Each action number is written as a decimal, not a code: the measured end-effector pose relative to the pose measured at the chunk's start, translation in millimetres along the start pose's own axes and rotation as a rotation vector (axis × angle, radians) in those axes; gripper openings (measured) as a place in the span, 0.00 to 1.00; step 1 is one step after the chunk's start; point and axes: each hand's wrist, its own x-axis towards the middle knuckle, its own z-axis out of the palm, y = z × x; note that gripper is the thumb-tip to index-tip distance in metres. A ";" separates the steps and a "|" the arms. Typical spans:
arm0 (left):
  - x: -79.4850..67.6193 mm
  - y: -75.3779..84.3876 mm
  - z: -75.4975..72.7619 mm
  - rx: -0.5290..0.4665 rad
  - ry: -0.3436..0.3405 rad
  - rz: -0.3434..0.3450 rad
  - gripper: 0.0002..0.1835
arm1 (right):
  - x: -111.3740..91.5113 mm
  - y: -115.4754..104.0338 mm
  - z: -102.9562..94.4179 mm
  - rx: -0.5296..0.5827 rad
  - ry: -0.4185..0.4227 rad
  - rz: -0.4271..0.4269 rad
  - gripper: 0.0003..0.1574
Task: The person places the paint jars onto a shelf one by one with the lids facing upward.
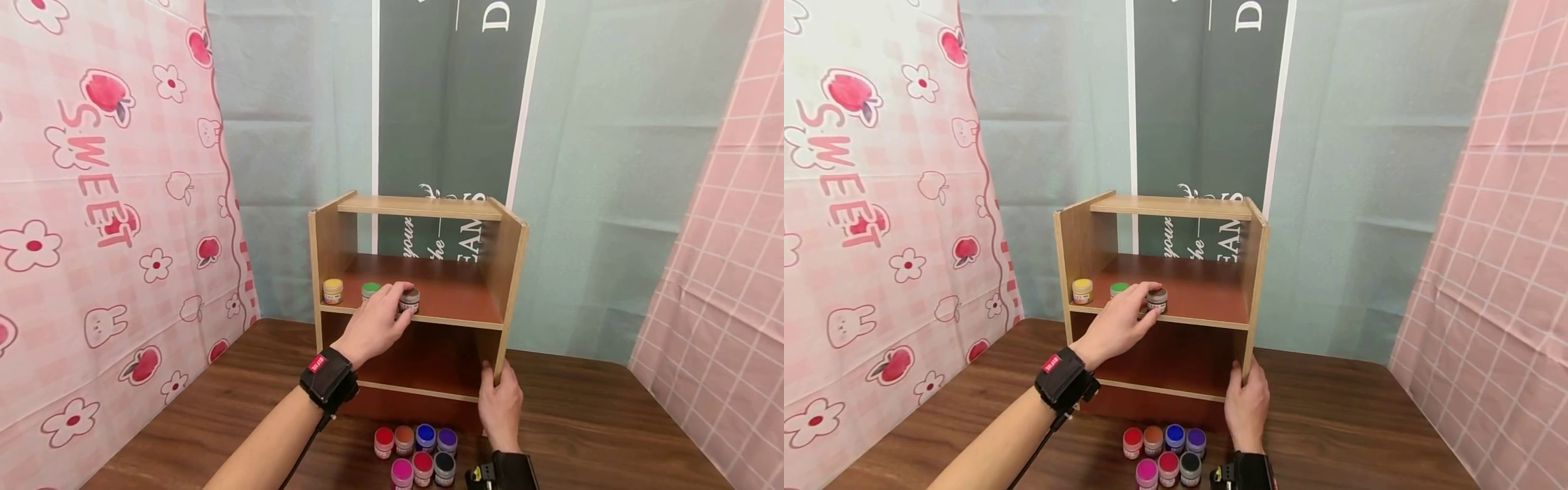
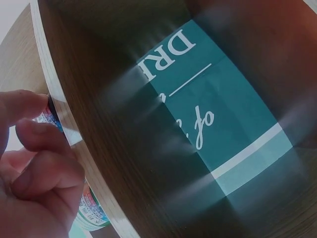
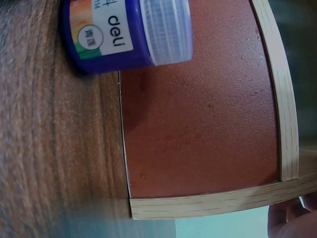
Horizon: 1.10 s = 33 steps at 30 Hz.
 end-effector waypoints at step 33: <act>2.7 -1.3 3.6 0.007 0.015 -0.005 0.22 | 0.3 -1.3 -0.8 0.005 -0.004 0.008 0.17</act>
